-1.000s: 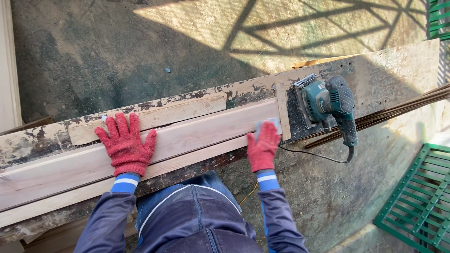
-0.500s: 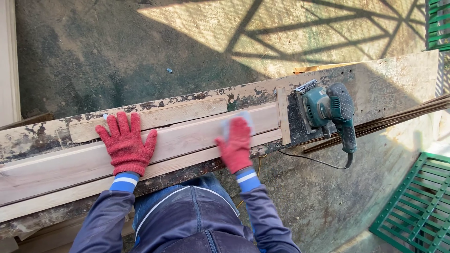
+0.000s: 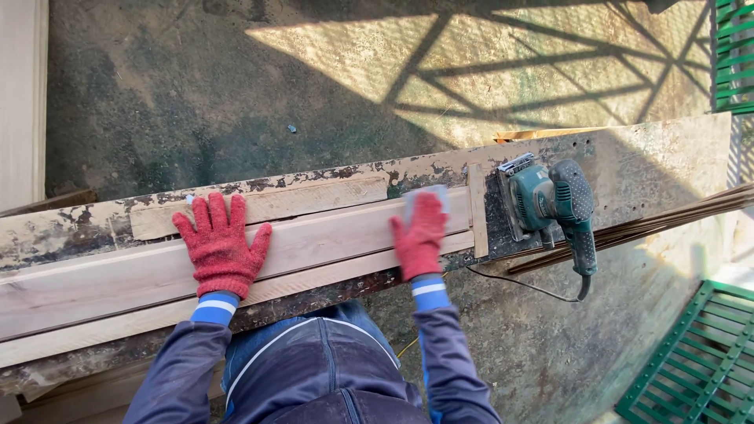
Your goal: Sanding a wooden plank using an orbital power sander and a manual sanding block.
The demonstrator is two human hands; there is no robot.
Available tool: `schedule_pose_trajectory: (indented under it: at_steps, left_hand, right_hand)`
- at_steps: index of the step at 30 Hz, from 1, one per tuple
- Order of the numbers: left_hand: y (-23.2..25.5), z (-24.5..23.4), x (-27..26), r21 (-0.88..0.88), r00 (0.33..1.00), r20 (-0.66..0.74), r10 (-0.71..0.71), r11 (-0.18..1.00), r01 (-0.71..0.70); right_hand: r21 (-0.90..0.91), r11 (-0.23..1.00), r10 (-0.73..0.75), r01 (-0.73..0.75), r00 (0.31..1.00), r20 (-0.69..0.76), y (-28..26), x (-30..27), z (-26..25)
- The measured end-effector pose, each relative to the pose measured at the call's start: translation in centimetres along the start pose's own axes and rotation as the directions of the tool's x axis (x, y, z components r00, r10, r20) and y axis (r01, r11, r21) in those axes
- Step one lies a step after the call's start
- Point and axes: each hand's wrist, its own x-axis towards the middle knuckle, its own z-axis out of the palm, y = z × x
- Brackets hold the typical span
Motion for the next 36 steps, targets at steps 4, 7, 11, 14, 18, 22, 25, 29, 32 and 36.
schedule_pose_trajectory:
  at_steps: [4, 7, 11, 14, 18, 22, 25, 29, 32, 36]
  left_hand:
    - [-0.2, 0.2, 0.1, 0.006, 1.000, -0.010, 0.014, 1.000, -0.014]
    - [-0.2, 0.3, 0.0, 0.026, 1.000, 0.002, 0.016, 1.000, -0.017]
    - [-0.1, 0.0, -0.2, 0.021, 1.000, 0.008, 0.008, 1.000, -0.008]
    - [0.0, -0.1, 0.1, 0.018, 1.000, 0.011, 0.007, 1.000, -0.008]
    - [-0.1, 0.1, 0.1, 0.004, 1.000, -0.002, 0.016, 1.000, -0.016]
    - [0.0, 0.4, -0.2, 0.031, 1.000, -0.004, 0.021, 0.999, -0.021]
    - [-0.1, 0.0, 0.0, 0.014, 1.000, 0.008, 0.026, 1.000, -0.026]
    - [-0.2, -0.1, 0.1, 0.001, 1.000, 0.008, 0.015, 1.000, -0.015]
    - [-0.1, 0.1, 0.0, 0.006, 1.000, 0.000, 0.013, 1.000, -0.013]
    - [-0.1, 0.4, -0.2, 0.005, 1.000, -0.006, 0.025, 1.000, -0.025]
  right_hand:
    - [0.073, 0.878, -0.473, 0.473, 0.881, -0.025, -11.7, -6.1, -0.4]
    - [-0.035, 0.896, -0.443, 0.442, 0.896, -0.024, -5.2, -3.5, 1.4]
    - [-0.122, 0.984, -0.139, 0.127, 0.986, -0.094, 7.2, 1.1, -0.5]
    - [-0.035, 0.990, 0.140, -0.140, 0.990, 0.006, 7.3, 1.2, -0.9]
    - [-0.027, 0.974, -0.225, 0.224, 0.973, -0.058, -4.3, -4.2, 1.3]
    - [0.004, 0.842, -0.535, 0.539, 0.838, -0.107, -5.3, -6.1, 1.8]
    - [-0.104, 0.965, -0.240, 0.240, 0.971, 0.014, 3.3, -2.8, 2.0]
    - [-0.105, 0.994, -0.022, 0.019, 0.999, -0.026, 6.5, -0.8, -0.4]
    - [-0.019, 0.998, 0.059, -0.061, 0.995, -0.085, 0.7, -2.8, 1.5]
    - [0.013, 0.880, -0.474, 0.475, 0.879, -0.058, -7.2, -6.7, 2.7]
